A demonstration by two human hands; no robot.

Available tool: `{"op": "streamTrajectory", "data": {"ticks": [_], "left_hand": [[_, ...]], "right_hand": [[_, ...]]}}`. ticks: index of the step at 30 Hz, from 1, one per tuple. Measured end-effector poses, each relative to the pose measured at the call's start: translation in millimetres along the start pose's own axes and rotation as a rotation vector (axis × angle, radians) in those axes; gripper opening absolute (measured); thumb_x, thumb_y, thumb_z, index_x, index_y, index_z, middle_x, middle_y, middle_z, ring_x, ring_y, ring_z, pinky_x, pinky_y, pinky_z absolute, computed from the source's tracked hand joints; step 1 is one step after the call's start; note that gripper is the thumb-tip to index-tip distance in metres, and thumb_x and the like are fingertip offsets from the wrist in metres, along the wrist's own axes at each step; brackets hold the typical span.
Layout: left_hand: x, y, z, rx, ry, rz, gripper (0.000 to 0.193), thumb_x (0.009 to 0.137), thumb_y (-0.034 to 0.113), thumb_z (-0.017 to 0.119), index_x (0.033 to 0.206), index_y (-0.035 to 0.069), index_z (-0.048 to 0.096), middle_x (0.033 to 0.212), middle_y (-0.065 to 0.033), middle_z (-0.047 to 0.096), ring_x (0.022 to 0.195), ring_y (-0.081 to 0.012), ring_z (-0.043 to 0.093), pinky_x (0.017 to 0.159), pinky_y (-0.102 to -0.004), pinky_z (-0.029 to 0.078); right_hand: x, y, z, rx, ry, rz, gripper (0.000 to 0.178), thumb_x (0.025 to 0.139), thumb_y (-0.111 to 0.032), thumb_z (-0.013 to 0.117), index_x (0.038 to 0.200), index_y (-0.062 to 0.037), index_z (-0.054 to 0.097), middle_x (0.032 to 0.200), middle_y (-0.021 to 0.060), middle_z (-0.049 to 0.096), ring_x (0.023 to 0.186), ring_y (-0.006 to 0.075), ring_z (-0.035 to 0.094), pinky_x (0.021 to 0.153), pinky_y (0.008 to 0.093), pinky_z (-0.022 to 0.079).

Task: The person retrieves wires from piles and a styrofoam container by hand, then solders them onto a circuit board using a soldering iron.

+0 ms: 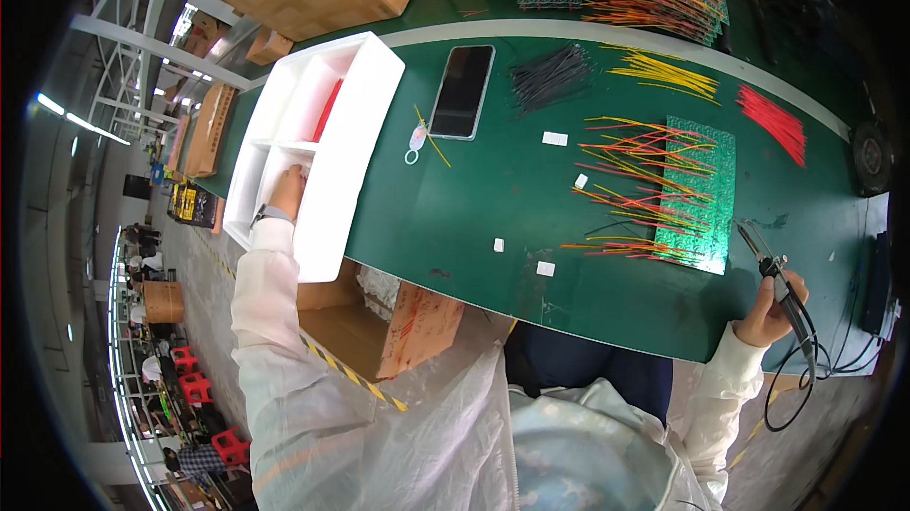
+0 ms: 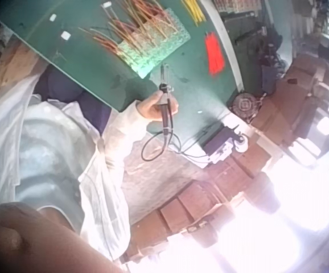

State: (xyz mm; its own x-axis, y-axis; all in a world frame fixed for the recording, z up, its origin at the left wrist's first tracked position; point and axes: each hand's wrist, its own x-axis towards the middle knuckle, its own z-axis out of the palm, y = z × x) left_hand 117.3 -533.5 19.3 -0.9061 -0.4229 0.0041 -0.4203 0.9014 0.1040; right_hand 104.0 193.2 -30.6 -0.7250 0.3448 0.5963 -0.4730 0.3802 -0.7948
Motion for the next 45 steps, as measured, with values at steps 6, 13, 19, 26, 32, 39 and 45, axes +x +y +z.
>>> {"op": "streamTrajectory", "data": {"ticks": [6, 13, 19, 26, 32, 39, 45], "left_hand": [[-7, 25, -8, -0.227, -0.101, -0.082, 0.026, 0.082, 0.016, 0.055, 0.103, -0.001, 0.055, 0.092, -0.0175, 0.061, 0.080, -0.0242, 0.060, 0.072, -0.0311, 0.047], [-21, 66, -38, -0.099, 0.089, 0.015, 0.022, 0.080, 0.022, 0.059, 0.078, 0.001, 0.065, 0.071, -0.0112, 0.064, 0.065, -0.0199, 0.060, 0.062, -0.0308, 0.046], [6, 38, -32, -0.290, 0.163, -0.195, 0.023, 0.079, 0.023, 0.061, 0.074, 0.001, 0.067, 0.064, -0.0071, 0.062, 0.060, -0.0143, 0.057, 0.053, -0.0278, 0.042], [4, 33, -44, -0.684, 0.147, -0.314, 0.016, 0.078, 0.016, 0.064, 0.084, 0.001, 0.066, 0.074, -0.0030, 0.064, 0.060, -0.0063, 0.054, 0.053, -0.0169, 0.043], [-10, 62, -112, -0.594, 0.193, -0.184, 0.018, 0.080, 0.022, 0.063, 0.088, 0.006, 0.066, 0.077, 0.0003, 0.065, 0.069, -0.0031, 0.053, 0.058, -0.0158, 0.038], [-2, 92, -139, -0.575, 0.266, -0.045, 0.018, 0.085, 0.025, 0.058, 0.090, 0.008, 0.063, 0.086, -0.0005, 0.064, 0.076, -0.0039, 0.053, 0.065, -0.0157, 0.036], [25, 114, -131, -0.763, 0.243, 0.084, 0.019, 0.087, 0.022, 0.054, 0.093, 0.005, 0.060, 0.088, -0.0052, 0.065, 0.079, -0.0092, 0.060, 0.069, -0.0168, 0.041]], "right_hand": [[0, -2, -3, -0.003, 0.019, 0.011, 0.018, 0.078, 0.000, 0.055, 0.094, 0.0006, 0.047, 0.085, 0.0077, 0.048, 0.070, 0.0127, 0.048, 0.064, 0.0226, 0.040], [1, -1, -1, 0.020, 0.001, 0.004, 0.018, 0.079, -0.002, 0.057, 0.093, 0.0007, 0.047, 0.086, 0.0077, 0.048, 0.071, 0.0128, 0.048, 0.064, 0.0224, 0.040], [0, 1, -4, 0.008, -0.004, 0.027, 0.017, 0.079, -0.002, 0.057, 0.093, 0.0009, 0.047, 0.086, 0.0078, 0.049, 0.072, 0.0130, 0.049, 0.065, 0.0224, 0.040], [-1, 1, -3, -0.006, 0.003, 0.046, 0.017, 0.080, -0.003, 0.057, 0.093, 0.0010, 0.047, 0.086, 0.0080, 0.049, 0.073, 0.0128, 0.049, 0.066, 0.0228, 0.040], [-2, 2, -7, -0.002, 0.008, 0.068, 0.017, 0.080, -0.003, 0.057, 0.093, 0.0015, 0.047, 0.087, 0.0086, 0.050, 0.075, 0.0135, 0.049, 0.067, 0.0239, 0.041], [-3, 6, -8, 0.002, 0.021, 0.056, 0.018, 0.080, -0.003, 0.057, 0.095, 0.0019, 0.047, 0.089, 0.0100, 0.050, 0.078, 0.0160, 0.050, 0.072, 0.0256, 0.042], [-3, 8, -10, -0.009, 0.012, 0.033, 0.018, 0.080, -0.003, 0.057, 0.094, 0.0011, 0.047, 0.089, 0.0098, 0.049, 0.078, 0.0157, 0.049, 0.072, 0.0258, 0.041]]}}
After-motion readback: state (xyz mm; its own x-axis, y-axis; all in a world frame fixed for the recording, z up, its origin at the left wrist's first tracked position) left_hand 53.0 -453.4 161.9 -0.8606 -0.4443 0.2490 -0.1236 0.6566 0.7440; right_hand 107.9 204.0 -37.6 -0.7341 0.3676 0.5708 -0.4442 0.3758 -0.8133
